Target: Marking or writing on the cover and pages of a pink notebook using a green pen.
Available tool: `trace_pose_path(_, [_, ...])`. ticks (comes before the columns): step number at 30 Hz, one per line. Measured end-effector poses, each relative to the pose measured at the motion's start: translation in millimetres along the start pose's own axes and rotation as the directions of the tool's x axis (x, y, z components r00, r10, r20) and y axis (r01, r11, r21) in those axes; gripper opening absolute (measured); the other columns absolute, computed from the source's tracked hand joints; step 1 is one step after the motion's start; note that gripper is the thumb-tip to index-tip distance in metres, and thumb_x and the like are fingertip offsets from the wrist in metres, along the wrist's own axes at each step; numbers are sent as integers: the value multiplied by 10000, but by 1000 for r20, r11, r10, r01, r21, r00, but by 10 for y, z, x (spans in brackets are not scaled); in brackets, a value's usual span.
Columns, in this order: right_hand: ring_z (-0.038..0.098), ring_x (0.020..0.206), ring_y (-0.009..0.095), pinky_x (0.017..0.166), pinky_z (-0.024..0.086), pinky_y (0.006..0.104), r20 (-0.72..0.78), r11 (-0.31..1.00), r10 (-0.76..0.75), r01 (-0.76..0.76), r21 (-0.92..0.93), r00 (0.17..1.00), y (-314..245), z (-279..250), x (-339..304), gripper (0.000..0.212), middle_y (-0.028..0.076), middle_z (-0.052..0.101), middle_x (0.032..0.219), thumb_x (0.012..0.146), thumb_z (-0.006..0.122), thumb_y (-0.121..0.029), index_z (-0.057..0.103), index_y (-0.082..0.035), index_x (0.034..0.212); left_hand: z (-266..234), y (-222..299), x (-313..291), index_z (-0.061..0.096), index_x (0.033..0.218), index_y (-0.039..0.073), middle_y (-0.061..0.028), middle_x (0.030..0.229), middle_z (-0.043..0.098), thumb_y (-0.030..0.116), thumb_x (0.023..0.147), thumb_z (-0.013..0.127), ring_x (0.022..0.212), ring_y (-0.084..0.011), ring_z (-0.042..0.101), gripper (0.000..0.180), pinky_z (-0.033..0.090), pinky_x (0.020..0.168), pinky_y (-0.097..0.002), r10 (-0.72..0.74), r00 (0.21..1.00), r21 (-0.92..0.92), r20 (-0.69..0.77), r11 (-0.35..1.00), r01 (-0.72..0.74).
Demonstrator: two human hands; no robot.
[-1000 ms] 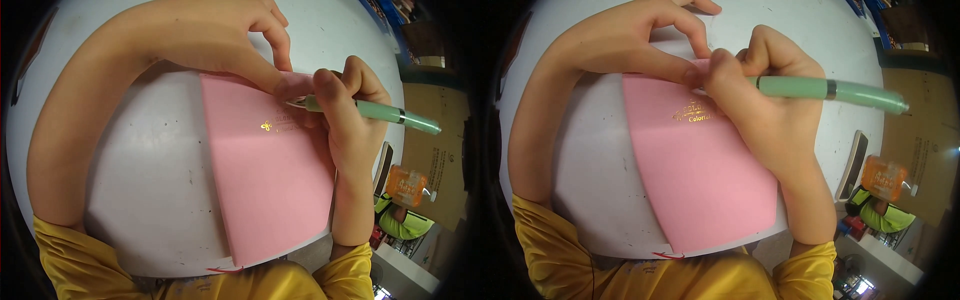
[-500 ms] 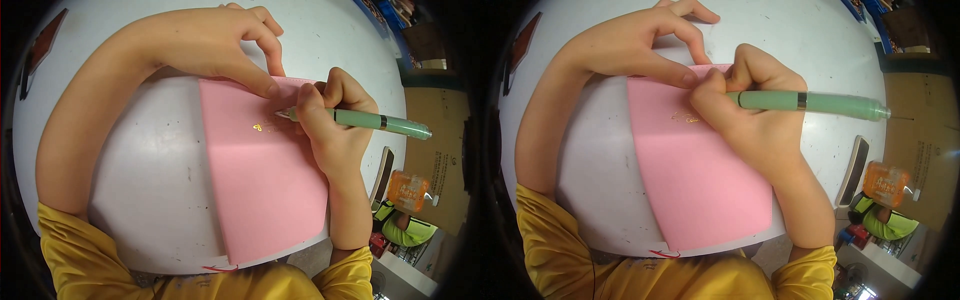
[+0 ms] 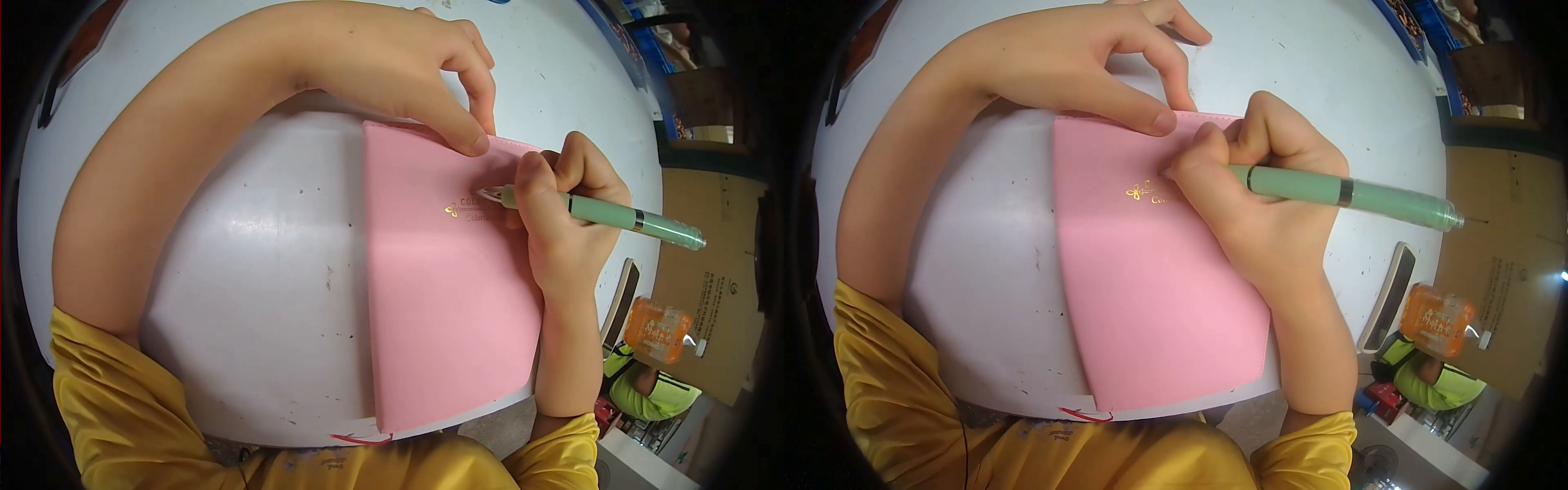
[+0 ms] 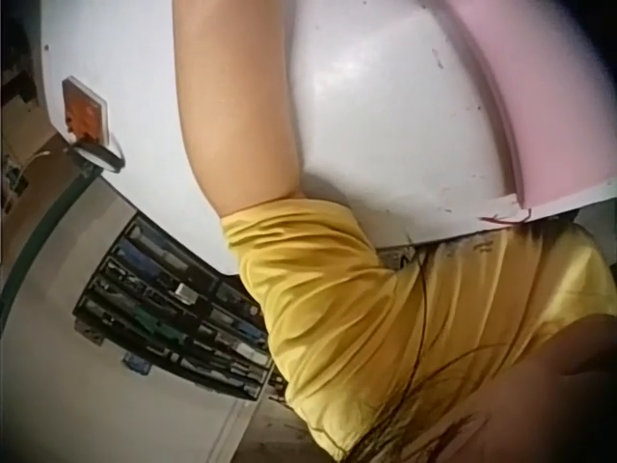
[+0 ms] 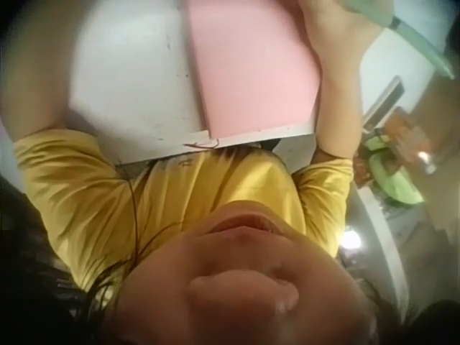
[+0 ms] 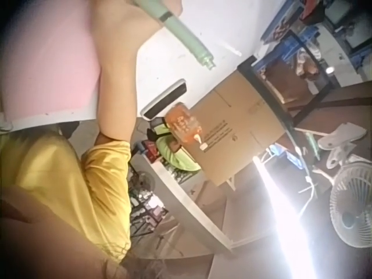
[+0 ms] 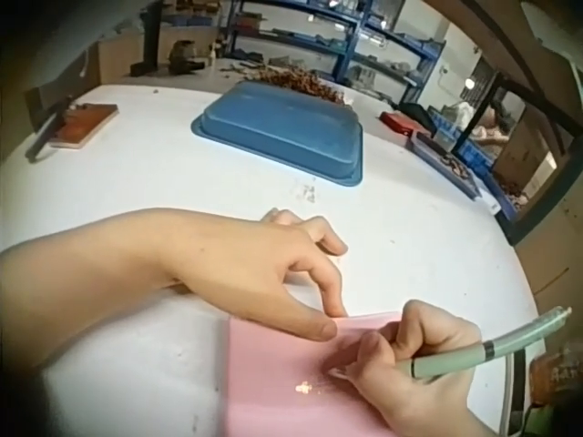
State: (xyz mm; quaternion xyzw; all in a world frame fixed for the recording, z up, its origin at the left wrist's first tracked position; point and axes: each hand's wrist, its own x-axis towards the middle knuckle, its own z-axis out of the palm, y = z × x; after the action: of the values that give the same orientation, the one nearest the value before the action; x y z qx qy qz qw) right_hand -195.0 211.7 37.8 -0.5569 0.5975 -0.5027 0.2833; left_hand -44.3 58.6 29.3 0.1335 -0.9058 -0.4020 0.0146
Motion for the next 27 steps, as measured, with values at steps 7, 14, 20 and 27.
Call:
trace_pose_path(7, [297,469,64,468,288,166,9,1000,-4,4,-28,1000,-5,1,10,303,-33,393,488,722,605,6,373,-115,569,-27,41,-10,692,1070,167,-199,1422,377,520,815,576,1307,-411,313,451,348,983,-575,-35,999,-9,11,999,35])
trace_pose_path(14, [288,472,63,468,278,166,8,999,-13,13,-50,1000,-13,6,10,304,-36,393,494,719,591,14,361,-116,569,-18,30,-4,691,1080,158,-201,1414,387,512,814,577,1300,-410,325,457,348,984,-579,-56,998,-9,25,998,57])
trace_pose_path(20, [294,473,61,469,284,164,7,999,-13,13,-50,1000,-24,8,8,305,-38,390,495,721,582,19,355,-119,572,-35,56,-26,689,1083,143,-207,1407,392,507,820,575,1292,-410,336,464,348,985,-580,-70,997,5,33,998,70])
trace_pose_path(27, [302,471,60,470,292,161,0,999,-3,3,-40,1000,-39,29,-4,305,-38,387,495,724,582,18,356,-123,577,-43,52,-35,688,1086,133,-213,1400,396,501,826,575,1284,-415,342,464,346,986,-579,-72,996,7,50,997,72])
